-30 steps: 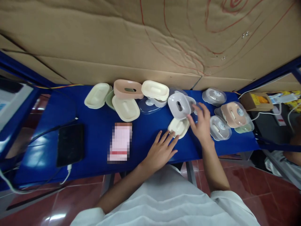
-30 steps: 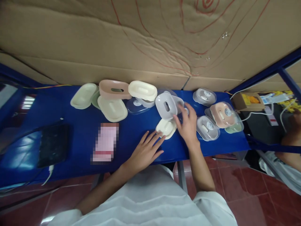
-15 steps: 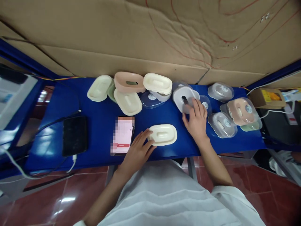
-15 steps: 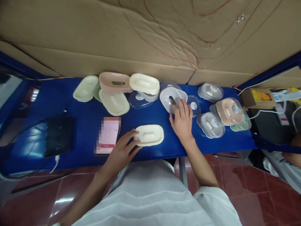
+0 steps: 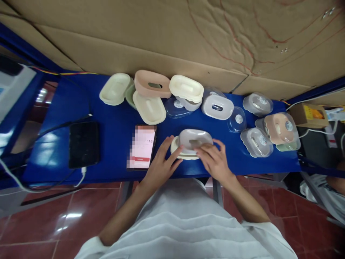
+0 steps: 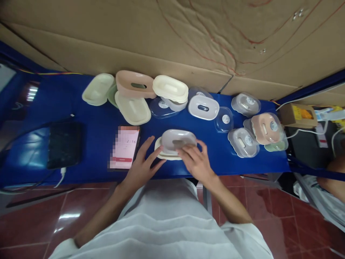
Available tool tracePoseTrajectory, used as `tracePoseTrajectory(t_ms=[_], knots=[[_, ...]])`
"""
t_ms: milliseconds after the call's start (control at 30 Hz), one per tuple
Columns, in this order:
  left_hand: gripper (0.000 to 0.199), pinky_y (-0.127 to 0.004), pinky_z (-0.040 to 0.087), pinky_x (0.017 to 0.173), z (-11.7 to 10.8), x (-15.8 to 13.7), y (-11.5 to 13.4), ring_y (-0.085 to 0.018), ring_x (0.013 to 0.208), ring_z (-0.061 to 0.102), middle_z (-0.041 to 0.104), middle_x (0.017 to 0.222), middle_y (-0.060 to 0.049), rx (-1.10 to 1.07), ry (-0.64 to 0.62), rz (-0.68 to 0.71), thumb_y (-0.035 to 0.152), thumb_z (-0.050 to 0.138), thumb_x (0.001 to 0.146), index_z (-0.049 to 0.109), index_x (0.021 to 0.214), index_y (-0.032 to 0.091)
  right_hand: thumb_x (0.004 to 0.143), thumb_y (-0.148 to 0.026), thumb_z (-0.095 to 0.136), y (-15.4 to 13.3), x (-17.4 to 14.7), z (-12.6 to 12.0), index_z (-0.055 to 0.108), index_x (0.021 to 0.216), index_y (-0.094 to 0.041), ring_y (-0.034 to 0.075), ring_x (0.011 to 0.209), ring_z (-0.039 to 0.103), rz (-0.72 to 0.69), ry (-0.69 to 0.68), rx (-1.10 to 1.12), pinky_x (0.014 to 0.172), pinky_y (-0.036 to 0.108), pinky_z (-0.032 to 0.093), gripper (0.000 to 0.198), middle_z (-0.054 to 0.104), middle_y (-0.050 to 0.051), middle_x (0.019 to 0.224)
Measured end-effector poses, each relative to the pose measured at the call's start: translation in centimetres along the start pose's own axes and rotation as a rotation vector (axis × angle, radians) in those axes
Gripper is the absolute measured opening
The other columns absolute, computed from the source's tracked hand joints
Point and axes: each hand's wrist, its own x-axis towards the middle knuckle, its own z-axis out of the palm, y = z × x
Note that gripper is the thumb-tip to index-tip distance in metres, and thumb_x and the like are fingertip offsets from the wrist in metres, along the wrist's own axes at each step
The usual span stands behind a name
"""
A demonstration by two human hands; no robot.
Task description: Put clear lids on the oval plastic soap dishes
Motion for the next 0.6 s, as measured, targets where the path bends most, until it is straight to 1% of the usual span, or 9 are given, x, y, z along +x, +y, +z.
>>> tracePoseTrajectory(t_ms=[67, 167, 233, 300, 367, 433, 500, 533, 600], knots=[[0.056, -0.056, 0.052, 0.124, 0.1, 0.0, -0.2, -0.037, 0.160, 0.044, 0.047, 0.169, -0.019, 0.004, -0.018, 0.041, 0.022, 0.073, 0.102, 0.054, 0.155, 0.025, 0.108, -0.017, 0.062, -1.7, -0.6, 1.0, 0.072, 0.135, -0.025, 0.019, 0.119, 0.074, -0.061, -0.082, 0.066, 0.125, 0.047, 0.042, 0.030, 0.081, 0.005, 0.122], [0.040, -0.055, 0.052, 0.124, 0.1, -0.1, -0.4, -0.035, 0.158, 0.048, 0.061, 0.158, -0.018, -0.019, -0.058, 0.076, 0.017, 0.069, 0.103, 0.063, 0.143, 0.019, 0.108, -0.017, 0.060, -2.8, -1.3, 2.6, 0.066, 0.147, -0.022, 0.022, 0.141, 0.064, -0.106, -0.166, 0.071, 0.128, 0.045, 0.043, 0.039, 0.074, 0.007, 0.143], [0.036, -0.053, 0.053, 0.125, 0.1, -0.1, -0.4, -0.034, 0.158, 0.049, 0.064, 0.154, -0.018, -0.042, -0.082, 0.068, 0.015, 0.068, 0.104, 0.064, 0.140, 0.015, 0.108, -0.015, 0.058, -2.3, -1.7, 2.9, 0.060, 0.154, -0.021, 0.022, 0.149, 0.058, -0.134, -0.186, 0.086, 0.131, 0.045, 0.042, 0.046, 0.069, 0.007, 0.151], [0.036, -0.051, 0.053, 0.125, 0.0, 0.0, -0.2, -0.034, 0.159, 0.046, 0.064, 0.155, -0.019, -0.056, -0.095, 0.051, 0.015, 0.067, 0.104, 0.064, 0.139, 0.013, 0.109, -0.018, 0.057, -0.8, -1.8, 2.5, 0.055, 0.159, -0.025, 0.022, 0.151, 0.056, -0.129, -0.151, 0.121, 0.131, 0.046, 0.043, 0.050, 0.067, 0.007, 0.153], [0.035, -0.050, 0.052, 0.126, 0.0, 0.1, 0.2, -0.034, 0.160, 0.044, 0.062, 0.156, -0.020, -0.064, -0.092, 0.030, 0.015, 0.066, 0.104, 0.064, 0.139, 0.012, 0.112, -0.027, 0.052, 1.5, -1.5, 1.7, 0.049, 0.164, -0.028, 0.024, 0.154, 0.053, 0.031, -0.073, 0.092, 0.130, 0.050, 0.043, 0.052, 0.062, 0.008, 0.159], [0.034, -0.051, 0.053, 0.125, 0.0, 0.3, 0.6, -0.035, 0.161, 0.044, 0.062, 0.155, -0.020, -0.076, -0.079, 0.003, 0.016, 0.067, 0.104, 0.063, 0.138, 0.013, 0.113, -0.037, 0.047, 4.2, -1.0, 0.9, 0.040, 0.169, -0.026, 0.030, 0.161, 0.041, 0.330, 0.000, -0.051, 0.131, 0.059, 0.038, 0.058, 0.049, 0.013, 0.169], [0.034, -0.052, 0.054, 0.124, 0.1, 0.4, 0.9, -0.035, 0.160, 0.045, 0.062, 0.155, -0.020, -0.093, -0.069, -0.025, 0.018, 0.067, 0.104, 0.063, 0.138, 0.014, 0.112, -0.049, 0.044, 6.3, -0.8, 0.7, 0.030, 0.172, -0.018, 0.037, 0.166, 0.030, 0.592, 0.004, -0.211, 0.130, 0.068, 0.031, 0.069, 0.039, 0.021, 0.174], [0.035, -0.052, 0.054, 0.124, 0.1, 0.4, 1.0, -0.035, 0.160, 0.045, 0.061, 0.156, -0.021, -0.100, -0.065, -0.033, 0.019, 0.068, 0.104, 0.062, 0.138, 0.015, 0.111, -0.055, 0.044, 6.9, -0.9, 0.8, 0.028, 0.172, -0.015, 0.040, 0.165, 0.028, 0.670, -0.013, -0.267, 0.129, 0.072, 0.029, 0.075, 0.038, 0.024, 0.173], [0.036, -0.055, 0.053, 0.124, 0.2, 0.3, 1.1, -0.038, 0.161, 0.043, 0.053, 0.163, -0.023, -0.114, -0.051, -0.047, 0.019, 0.070, 0.102, 0.063, 0.137, 0.015, 0.107, -0.066, 0.048, 7.2, -1.5, 1.1, 0.030, 0.170, -0.014, 0.043, 0.160, 0.036, 0.733, -0.036, -0.314, 0.126, 0.076, 0.030, 0.084, 0.044, 0.028, 0.166]])
